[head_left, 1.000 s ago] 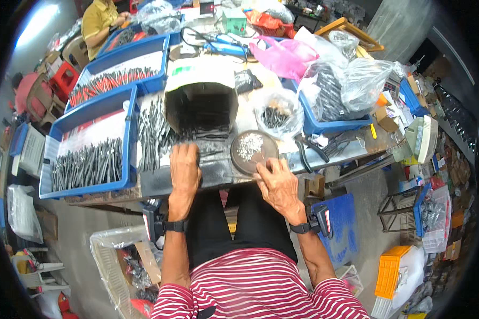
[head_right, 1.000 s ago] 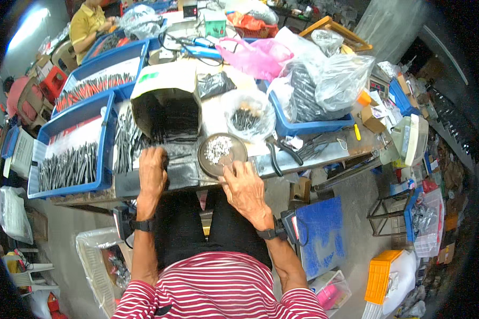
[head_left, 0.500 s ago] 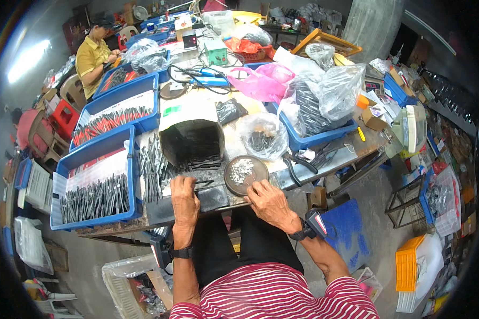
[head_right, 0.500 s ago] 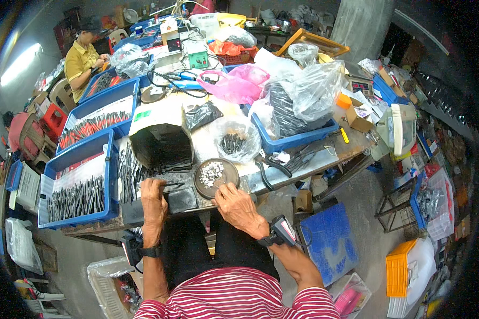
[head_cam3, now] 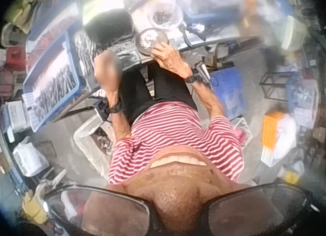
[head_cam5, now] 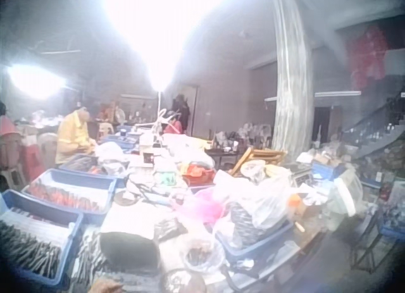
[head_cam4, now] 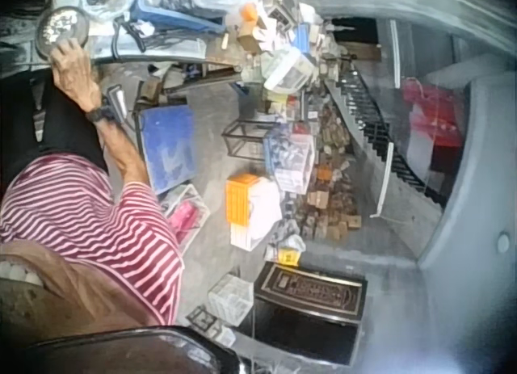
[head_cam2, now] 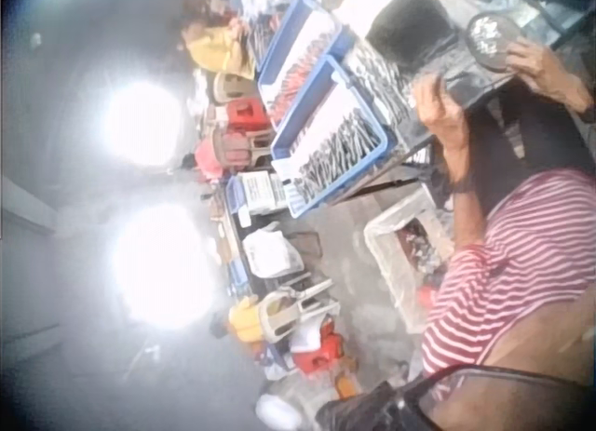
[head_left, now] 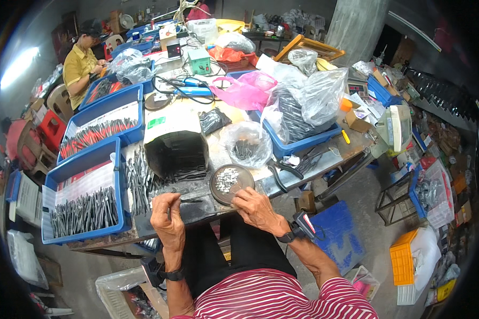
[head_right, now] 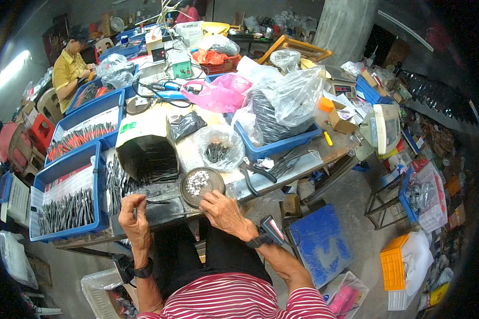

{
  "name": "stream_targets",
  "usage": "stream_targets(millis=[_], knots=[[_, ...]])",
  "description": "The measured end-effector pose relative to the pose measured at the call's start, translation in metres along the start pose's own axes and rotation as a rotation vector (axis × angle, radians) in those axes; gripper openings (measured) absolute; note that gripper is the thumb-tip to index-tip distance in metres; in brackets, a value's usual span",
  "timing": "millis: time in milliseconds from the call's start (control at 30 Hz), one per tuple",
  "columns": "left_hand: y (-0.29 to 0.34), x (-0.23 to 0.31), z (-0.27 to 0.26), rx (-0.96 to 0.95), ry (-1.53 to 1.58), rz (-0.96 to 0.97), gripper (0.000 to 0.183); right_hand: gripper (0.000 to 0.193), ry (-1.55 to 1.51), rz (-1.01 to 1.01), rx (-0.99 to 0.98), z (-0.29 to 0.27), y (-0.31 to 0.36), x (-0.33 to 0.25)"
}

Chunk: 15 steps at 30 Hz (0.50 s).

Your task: The person assembles metal components by fitting small pins from a dish onto metal strips using a handheld metal tool.

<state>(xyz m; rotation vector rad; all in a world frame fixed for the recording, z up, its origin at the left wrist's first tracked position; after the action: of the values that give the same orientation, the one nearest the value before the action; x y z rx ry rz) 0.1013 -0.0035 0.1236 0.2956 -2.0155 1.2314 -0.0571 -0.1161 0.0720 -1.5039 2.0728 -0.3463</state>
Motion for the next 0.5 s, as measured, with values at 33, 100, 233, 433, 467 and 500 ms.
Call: stream_targets(millis=[33, 100, 233, 433, 467, 500], knots=[[0.002, 0.000, 0.000, 0.001, 0.004, -0.001, 0.010, 0.019, 0.003, 0.001, -0.002, 0.001, 0.000, 0.000], [0.009, -0.015, 0.000, 0.041, 0.209, -0.195, 0.009, 0.021, -0.056, -0.017, 0.045, 0.000, 0.001, 0.001], [0.019, -0.020, 0.010, 0.042, 0.619, -0.423, 0.014, 0.021, -0.057, -0.004, 0.087, -0.002, 0.003, -0.004], [0.034, -0.027, 0.039, -0.048, 1.047, -0.716, 0.030, 0.015, -0.120, 0.101, 0.174, -0.005, 0.003, 0.001], [0.034, -0.023, 0.042, -0.071, 1.044, -0.731, 0.031, 0.012, -0.143, 0.124, 0.222, -0.009, 0.001, 0.003], [0.034, -0.019, 0.044, -0.090, 1.037, -0.752, 0.031, 0.010, -0.170, 0.150, 0.264, -0.011, 0.000, 0.005]])
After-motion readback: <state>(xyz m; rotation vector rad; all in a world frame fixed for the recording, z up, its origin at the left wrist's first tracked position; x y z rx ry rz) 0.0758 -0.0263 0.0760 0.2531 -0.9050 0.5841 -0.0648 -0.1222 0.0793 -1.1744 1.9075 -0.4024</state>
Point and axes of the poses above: each hand's wrist, its own y-axis away from the middle knuckle, its own z-axis out of the palm, x = y × z, the point moved 8 cm from there along -y, towards the middle knuckle, and after that the axes turned 1 degree about -x, right-handed, at the moved point
